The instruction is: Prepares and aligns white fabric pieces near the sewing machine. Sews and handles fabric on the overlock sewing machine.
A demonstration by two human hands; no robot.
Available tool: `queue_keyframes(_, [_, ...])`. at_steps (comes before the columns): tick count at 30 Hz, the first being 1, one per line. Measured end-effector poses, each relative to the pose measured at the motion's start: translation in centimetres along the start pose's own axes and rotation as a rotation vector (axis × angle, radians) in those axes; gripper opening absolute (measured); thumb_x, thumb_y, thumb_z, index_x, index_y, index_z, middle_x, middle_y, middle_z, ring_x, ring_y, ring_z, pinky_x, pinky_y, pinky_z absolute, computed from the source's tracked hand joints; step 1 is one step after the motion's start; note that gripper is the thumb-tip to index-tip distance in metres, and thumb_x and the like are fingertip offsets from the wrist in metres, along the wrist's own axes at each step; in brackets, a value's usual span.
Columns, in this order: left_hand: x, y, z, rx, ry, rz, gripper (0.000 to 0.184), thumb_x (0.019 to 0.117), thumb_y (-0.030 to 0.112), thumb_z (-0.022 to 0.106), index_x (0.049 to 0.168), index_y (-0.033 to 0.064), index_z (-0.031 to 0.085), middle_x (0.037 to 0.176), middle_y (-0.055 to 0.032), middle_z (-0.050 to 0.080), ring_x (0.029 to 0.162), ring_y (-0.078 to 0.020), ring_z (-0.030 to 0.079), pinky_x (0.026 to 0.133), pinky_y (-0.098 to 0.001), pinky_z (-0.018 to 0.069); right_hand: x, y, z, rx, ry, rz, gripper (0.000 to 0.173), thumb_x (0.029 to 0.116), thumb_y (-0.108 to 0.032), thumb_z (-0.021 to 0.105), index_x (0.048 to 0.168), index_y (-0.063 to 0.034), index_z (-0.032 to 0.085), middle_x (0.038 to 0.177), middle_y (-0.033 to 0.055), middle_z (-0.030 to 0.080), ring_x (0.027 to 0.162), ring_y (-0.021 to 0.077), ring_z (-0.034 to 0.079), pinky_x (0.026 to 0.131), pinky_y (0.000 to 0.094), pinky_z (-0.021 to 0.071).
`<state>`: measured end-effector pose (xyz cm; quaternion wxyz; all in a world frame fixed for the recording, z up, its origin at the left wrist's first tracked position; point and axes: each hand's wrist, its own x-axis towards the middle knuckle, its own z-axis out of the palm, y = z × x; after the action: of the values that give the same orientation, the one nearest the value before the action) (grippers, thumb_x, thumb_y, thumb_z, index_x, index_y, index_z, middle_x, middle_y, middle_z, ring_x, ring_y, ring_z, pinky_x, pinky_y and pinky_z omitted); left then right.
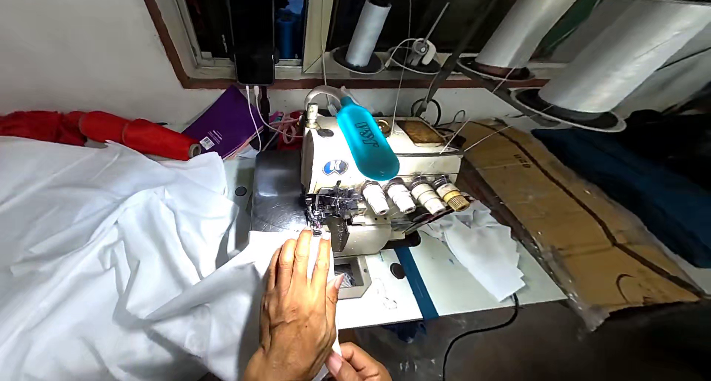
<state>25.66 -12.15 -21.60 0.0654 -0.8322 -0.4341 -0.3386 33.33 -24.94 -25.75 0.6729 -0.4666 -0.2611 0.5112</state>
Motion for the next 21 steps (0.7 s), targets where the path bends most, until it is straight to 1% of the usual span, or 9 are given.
queue_keyframes(3, [0.7, -0.1, -0.1, -0.004, -0.036, -0.004, 0.054, 0.1067, 0.046, 0.037, 0.135, 0.0137, 0.069, 0.140, -0.0164, 0.064, 0.127, -0.0391, 0.060, 0.106, -0.0523, 0.0463, 0.5, -0.7, 0.3, 0.018, 0.039, 0.031, 0.018, 0.0967, -0.002, 0.059, 0.089, -0.0071, 0.074, 0.077, -0.0013, 0.074, 0.063, 0.0056, 0.069, 0.059, 0.0246, 0.0590])
queue_keyframes(5, [1.2, -0.2, -0.1, 0.006, -0.066, -0.004, 0.055, 0.1064, 0.049, 0.036, 0.136, 0.0158, 0.069, 0.142, -0.0162, 0.062, 0.128, -0.0402, 0.059, 0.107, -0.0533, 0.0461, 0.8, -1.1, 0.6, 0.035, 0.048, 0.050, 0.017, 0.0969, -0.002, 0.059, 0.089, -0.0053, 0.073, 0.076, 0.0005, 0.074, 0.063, 0.0063, 0.069, 0.058, 0.0242, 0.0585])
queue_keyframes(6, [1.3, -0.3, -0.2, 0.014, -0.080, -0.001, 0.056, 0.1063, 0.050, 0.035, 0.136, 0.0173, 0.068, 0.142, -0.0163, 0.062, 0.129, -0.0406, 0.058, 0.107, -0.0533, 0.0467, 0.9, -1.3, 0.8, 0.041, 0.053, 0.062, 0.017, 0.0973, -0.002, 0.058, 0.089, -0.0044, 0.073, 0.075, 0.0013, 0.074, 0.062, 0.0066, 0.068, 0.058, 0.0240, 0.0580])
queue_keyframes(9, [1.7, -0.7, -0.6, 0.019, -0.103, 0.014, 0.056, 0.1057, 0.053, 0.034, 0.137, 0.0216, 0.068, 0.143, -0.0154, 0.061, 0.128, -0.0394, 0.058, 0.101, -0.0491, 0.0499, 1.0, -1.8, 1.3, 0.067, 0.064, 0.089, 0.018, 0.0975, -0.001, 0.057, 0.088, -0.0024, 0.072, 0.073, 0.0026, 0.073, 0.059, 0.0066, 0.067, 0.056, 0.0230, 0.0574])
queue_keyframes(11, [1.4, -1.2, -1.3, -0.024, -0.108, 0.026, 0.053, 0.1061, 0.051, 0.036, 0.136, 0.0225, 0.070, 0.142, -0.0148, 0.062, 0.129, -0.0392, 0.058, 0.101, -0.0495, 0.0502, 0.8, -1.8, 1.6, 0.085, 0.056, 0.099, 0.017, 0.0973, 0.000, 0.057, 0.089, -0.0020, 0.072, 0.074, 0.0023, 0.073, 0.059, 0.0061, 0.067, 0.057, 0.0227, 0.0571])
queue_keyframes(13, [0.7, -1.8, -2.0, -0.060, -0.095, 0.040, 0.053, 0.1070, 0.049, 0.036, 0.132, 0.0190, 0.072, 0.140, -0.0150, 0.064, 0.131, -0.0389, 0.057, 0.106, -0.0514, 0.0476, 0.6, -1.7, 1.7, 0.098, 0.049, 0.092, 0.016, 0.0974, -0.001, 0.058, 0.088, -0.0030, 0.072, 0.074, 0.0006, 0.073, 0.060, 0.0050, 0.067, 0.057, 0.0223, 0.0571])
queue_keyframes(15, [0.0, -2.5, -2.4, -0.072, -0.072, 0.047, 0.054, 0.1075, 0.046, 0.036, 0.128, 0.0133, 0.074, 0.138, -0.0143, 0.066, 0.132, -0.0383, 0.058, 0.111, -0.0524, 0.0446, 0.3, -1.5, 1.8, 0.124, 0.044, 0.088, 0.016, 0.0976, -0.002, 0.059, 0.089, -0.0035, 0.072, 0.074, 0.0000, 0.073, 0.060, 0.0049, 0.067, 0.057, 0.0224, 0.0571])
queue_keyframes(18, [-0.2, -3.2, -2.7, -0.088, -0.055, 0.038, 0.049, 0.1067, 0.037, 0.040, 0.123, 0.0067, 0.075, 0.134, -0.0132, 0.069, 0.130, -0.0378, 0.060, 0.111, -0.0494, 0.0452, 0.2, -1.6, 2.2, 0.154, 0.045, 0.098, 0.016, 0.0970, -0.001, 0.059, 0.087, -0.0045, 0.071, 0.073, -0.0008, 0.072, 0.059, 0.0043, 0.066, 0.055, 0.0219, 0.0563])
queue_keyframes(21, [0.4, -3.9, -2.5, -0.058, -0.063, 0.053, 0.044, 0.1020, 0.028, 0.043, 0.122, 0.0072, 0.076, 0.132, -0.0116, 0.070, 0.129, -0.0358, 0.061, 0.110, -0.0461, 0.0465, 0.6, -2.0, 2.8, 0.149, 0.053, 0.113, 0.016, 0.0970, -0.001, 0.058, 0.086, -0.0037, 0.070, 0.072, 0.0001, 0.072, 0.057, 0.0042, 0.065, 0.052, 0.0211, 0.0543])
